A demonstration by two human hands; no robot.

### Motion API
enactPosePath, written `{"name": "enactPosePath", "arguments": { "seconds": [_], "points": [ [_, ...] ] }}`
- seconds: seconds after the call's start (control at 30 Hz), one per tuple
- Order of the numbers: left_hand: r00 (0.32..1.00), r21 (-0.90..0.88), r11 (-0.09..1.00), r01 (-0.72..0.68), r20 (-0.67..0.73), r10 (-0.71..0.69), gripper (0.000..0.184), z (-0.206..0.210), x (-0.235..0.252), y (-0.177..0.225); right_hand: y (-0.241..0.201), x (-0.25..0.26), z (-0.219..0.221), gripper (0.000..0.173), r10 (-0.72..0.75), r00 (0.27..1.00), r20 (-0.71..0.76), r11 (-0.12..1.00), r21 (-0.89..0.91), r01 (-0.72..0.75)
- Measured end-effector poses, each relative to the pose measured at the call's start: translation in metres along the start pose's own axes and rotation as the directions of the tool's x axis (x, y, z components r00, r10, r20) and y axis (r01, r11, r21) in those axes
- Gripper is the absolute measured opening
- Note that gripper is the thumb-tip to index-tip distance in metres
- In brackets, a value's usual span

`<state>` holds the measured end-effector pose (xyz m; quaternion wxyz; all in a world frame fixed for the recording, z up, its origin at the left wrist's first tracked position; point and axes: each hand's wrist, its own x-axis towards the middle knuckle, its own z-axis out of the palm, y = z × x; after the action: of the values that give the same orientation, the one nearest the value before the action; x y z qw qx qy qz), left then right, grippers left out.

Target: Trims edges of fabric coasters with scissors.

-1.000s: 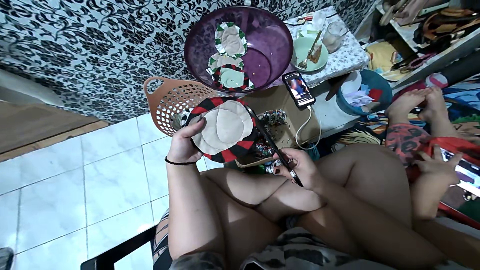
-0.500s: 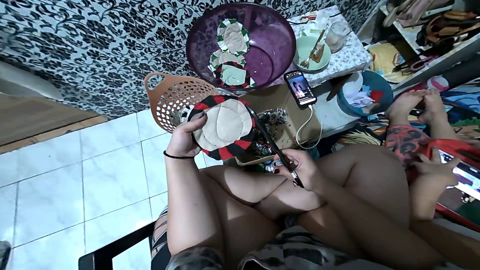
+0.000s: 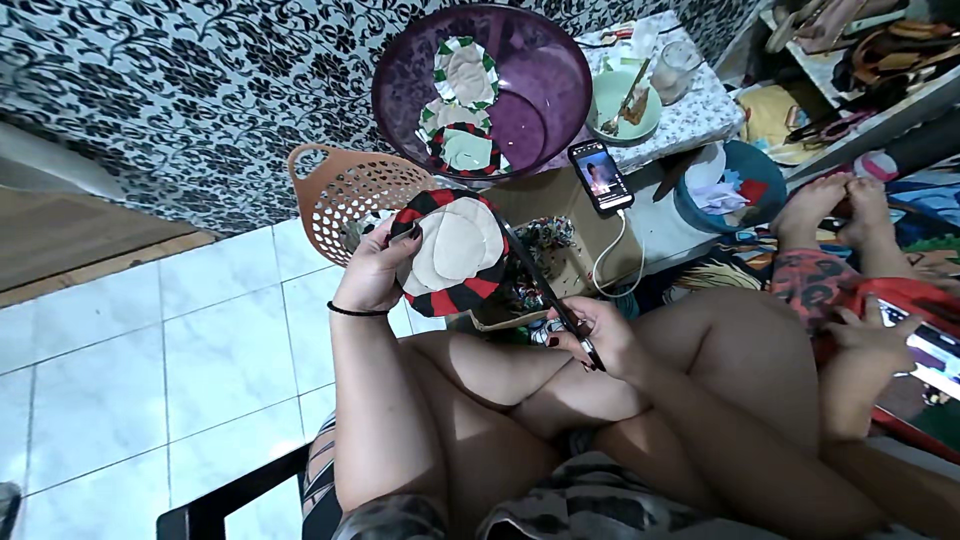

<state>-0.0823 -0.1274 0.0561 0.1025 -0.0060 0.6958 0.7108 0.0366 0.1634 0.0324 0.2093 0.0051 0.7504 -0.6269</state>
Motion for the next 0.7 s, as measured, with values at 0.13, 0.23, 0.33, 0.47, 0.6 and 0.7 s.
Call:
{"name": "enactPosePath", "arguments": {
  "seconds": [0.13,0.23,0.33,0.47,0.6,0.7],
  "points": [
    [1.0,0.036,0.999,-0.028,0.012,0.027,0.029,0.0003,0.0015,-0.0013,0.0046,0.0011,-0.0011,0.053,-0.029,0.998,0.053,0.999,0.027,0.028],
    [0.999,0.058,0.998,-0.016,0.036,0.014,0.029,0.0022,0.0018,-0.001,0.0085,0.0026,-0.0008,0.059,-0.062,0.992,0.112,0.995,0.085,0.053],
    [0.998,0.059,0.998,-0.022,0.059,0.018,0.029,0.0035,0.0012,-0.0001,0.0073,0.0026,-0.0015,0.064,-0.043,0.991,0.127,0.993,0.116,0.029],
    [0.997,0.053,0.998,-0.024,0.081,0.02,0.028,0.0032,0.001,0.0004,0.0055,0.0023,-0.0017,0.064,-0.02,0.991,0.134,0.993,0.117,0.004],
    [0.995,0.068,0.998,0.003,0.101,-0.009,0.028,0.0047,0.0009,-0.0007,0.0044,0.0025,-0.0007,0.06,-0.001,0.993,0.121,0.994,0.107,-0.012],
    [0.992,0.065,0.998,0.018,0.123,-0.026,0.027,0.0059,0.0,0.0003,0.0036,0.003,-0.0006,0.058,0.01,0.995,0.097,0.995,0.101,-0.019]
  ]
}}
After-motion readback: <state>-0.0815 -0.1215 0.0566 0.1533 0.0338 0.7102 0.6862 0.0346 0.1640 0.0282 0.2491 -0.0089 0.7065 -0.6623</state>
